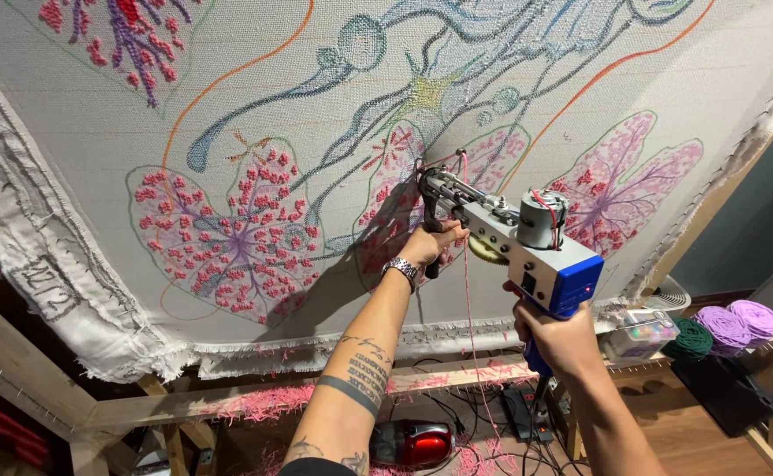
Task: Using a tufting gun to create a patterned rug on a vertical frame.
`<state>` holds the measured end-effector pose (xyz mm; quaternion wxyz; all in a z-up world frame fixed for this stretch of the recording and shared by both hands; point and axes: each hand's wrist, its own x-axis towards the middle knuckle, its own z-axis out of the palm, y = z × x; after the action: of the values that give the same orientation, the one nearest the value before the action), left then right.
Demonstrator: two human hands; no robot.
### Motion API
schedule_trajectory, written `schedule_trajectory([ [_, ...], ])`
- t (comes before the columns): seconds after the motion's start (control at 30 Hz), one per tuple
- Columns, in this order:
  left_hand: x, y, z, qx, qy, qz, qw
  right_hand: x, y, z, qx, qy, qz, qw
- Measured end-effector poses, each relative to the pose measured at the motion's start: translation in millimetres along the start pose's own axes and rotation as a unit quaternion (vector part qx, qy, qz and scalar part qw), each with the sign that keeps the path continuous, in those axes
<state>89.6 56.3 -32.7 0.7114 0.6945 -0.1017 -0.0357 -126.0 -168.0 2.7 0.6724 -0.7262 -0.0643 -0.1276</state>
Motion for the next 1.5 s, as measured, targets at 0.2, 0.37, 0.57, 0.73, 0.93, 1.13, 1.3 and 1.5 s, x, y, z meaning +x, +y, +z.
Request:
schedule_trajectory([
  [0.2,32,-22,-8,0.009,-0.036,0.061,0.997,5,4,-1,0.067,-0.018,-0.021,0.997],
  [0.37,34,-16,-9,0.036,-0.057,0.086,0.994,9,-3,0,0.092,-0.029,-0.033,0.995],
  [0.57,31,-8,-6,0.013,-0.063,0.081,0.995,4,-19,-3,0.073,-0.015,0.0,0.997],
  [0.73,-42,57,13,0.047,-0.065,0.043,0.996,17,9,-30,0.088,-0.009,0.031,0.996],
  [0.93,-22,12,6,-0.052,-0.222,0.054,0.972,19,5,-85,0.148,-0.099,0.012,0.984],
  [1.13,-33,6,38,-0.104,-0.324,0.046,0.939,5,-4,-133,0.17,-0.088,-0.002,0.982],
  [1.3,-42,11,82,-0.105,-0.277,0.019,0.955,7,2,-181,0.166,-0.076,0.014,0.983],
  [1.5,-50,13,108,-0.085,-0.242,0.035,0.966,11,7,-207,0.19,-0.173,0.015,0.966],
])
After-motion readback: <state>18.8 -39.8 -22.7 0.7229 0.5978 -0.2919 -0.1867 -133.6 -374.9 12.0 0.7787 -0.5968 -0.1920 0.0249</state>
